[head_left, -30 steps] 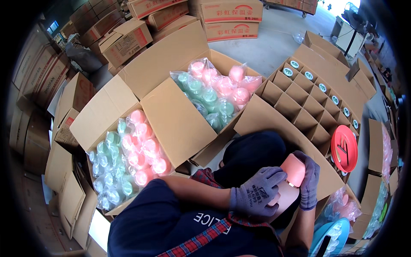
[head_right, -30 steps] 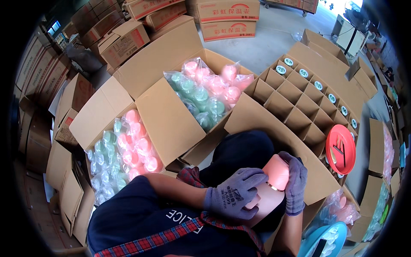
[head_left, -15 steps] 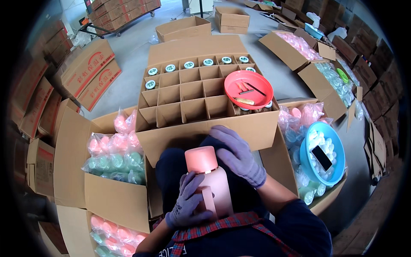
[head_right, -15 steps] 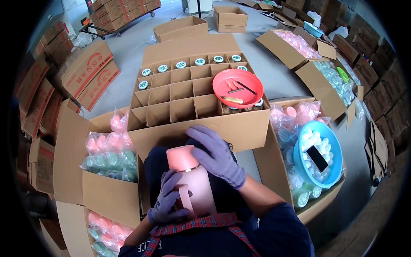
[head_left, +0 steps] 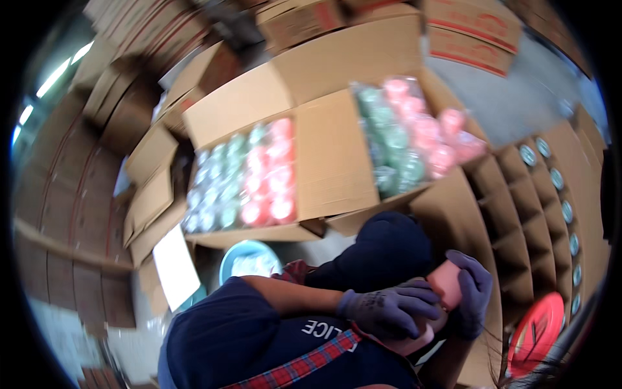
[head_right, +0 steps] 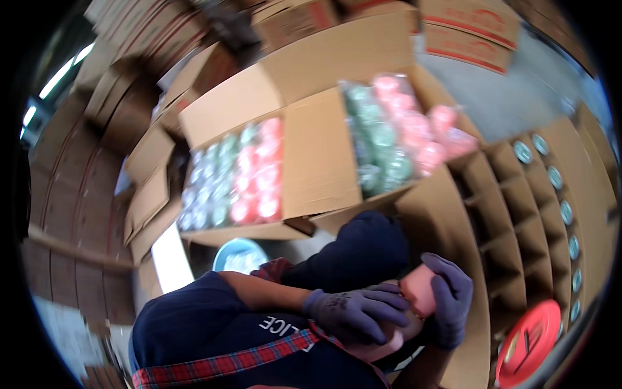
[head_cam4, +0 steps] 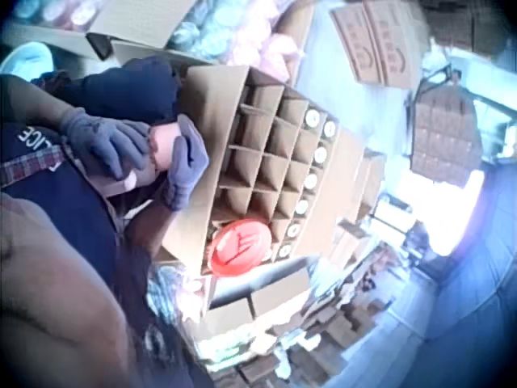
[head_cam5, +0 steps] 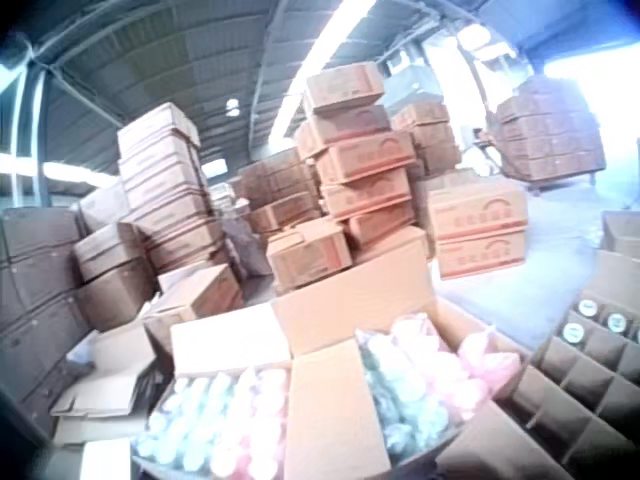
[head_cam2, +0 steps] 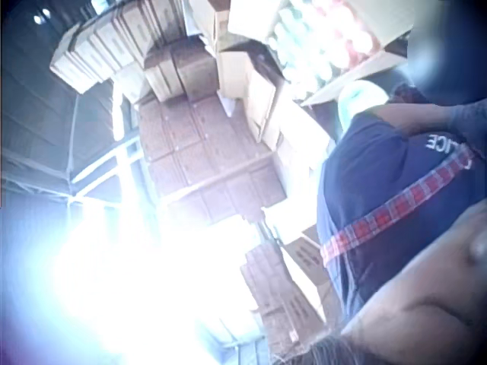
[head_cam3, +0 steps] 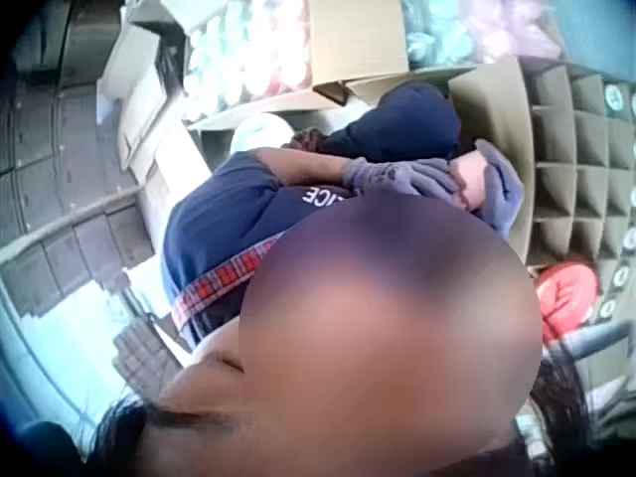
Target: The person assembles pink thermos flasks by inserting a metal liner into the plastic body, placing a rubber seal, and screwing on the lid. They then wrap the assembled unit in a plastic bag and place it into a cardboard box.
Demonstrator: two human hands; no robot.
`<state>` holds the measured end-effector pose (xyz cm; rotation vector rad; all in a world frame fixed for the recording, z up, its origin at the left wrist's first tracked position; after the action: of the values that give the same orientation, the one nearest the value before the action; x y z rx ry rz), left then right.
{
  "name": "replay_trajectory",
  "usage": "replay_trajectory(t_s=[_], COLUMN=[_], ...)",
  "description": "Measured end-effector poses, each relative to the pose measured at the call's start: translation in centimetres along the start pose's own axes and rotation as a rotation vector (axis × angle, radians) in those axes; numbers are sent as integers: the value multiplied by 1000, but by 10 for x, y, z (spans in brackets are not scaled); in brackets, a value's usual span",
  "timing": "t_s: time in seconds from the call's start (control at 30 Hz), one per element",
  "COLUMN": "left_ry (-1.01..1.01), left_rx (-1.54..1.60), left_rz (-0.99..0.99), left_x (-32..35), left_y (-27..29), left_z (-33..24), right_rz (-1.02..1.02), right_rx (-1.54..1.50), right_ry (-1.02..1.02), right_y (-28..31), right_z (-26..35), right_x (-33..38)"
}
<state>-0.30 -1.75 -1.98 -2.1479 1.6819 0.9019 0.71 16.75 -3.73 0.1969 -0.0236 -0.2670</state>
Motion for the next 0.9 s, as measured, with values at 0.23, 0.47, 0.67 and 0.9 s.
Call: replay_trajectory(t_s=[0.23, 0.47, 0.67, 0.9], left_ry=[110, 181, 669, 1391], left_rx=[149, 32, -541, -353], left_rz=[-400, -1214, -2081, -1694], left_x=[68, 200, 466, 552], left_y=[-9, 6, -21, -77], left_z=[-45, -140, -173, -138], right_rz=[320, 585, 542, 628], right_rx=[132, 428, 393, 241], right_ry=[132, 189, 299, 311], right_y=[-75, -88, -118, -182], right_z=[10, 9, 46, 88], right_x=[-23, -21, 20, 52])
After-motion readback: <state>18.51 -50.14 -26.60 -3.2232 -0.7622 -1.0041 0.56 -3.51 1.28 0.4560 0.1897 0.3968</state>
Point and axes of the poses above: each hand's wrist, its own x-axis away from the middle knuckle, its own y-axis out of the back of the hand, z = x × y, the point moved 6 cm from there along -x, towards the middle knuckle, and after that the axes turned 12 degrees about x, right-handed, at the moved point
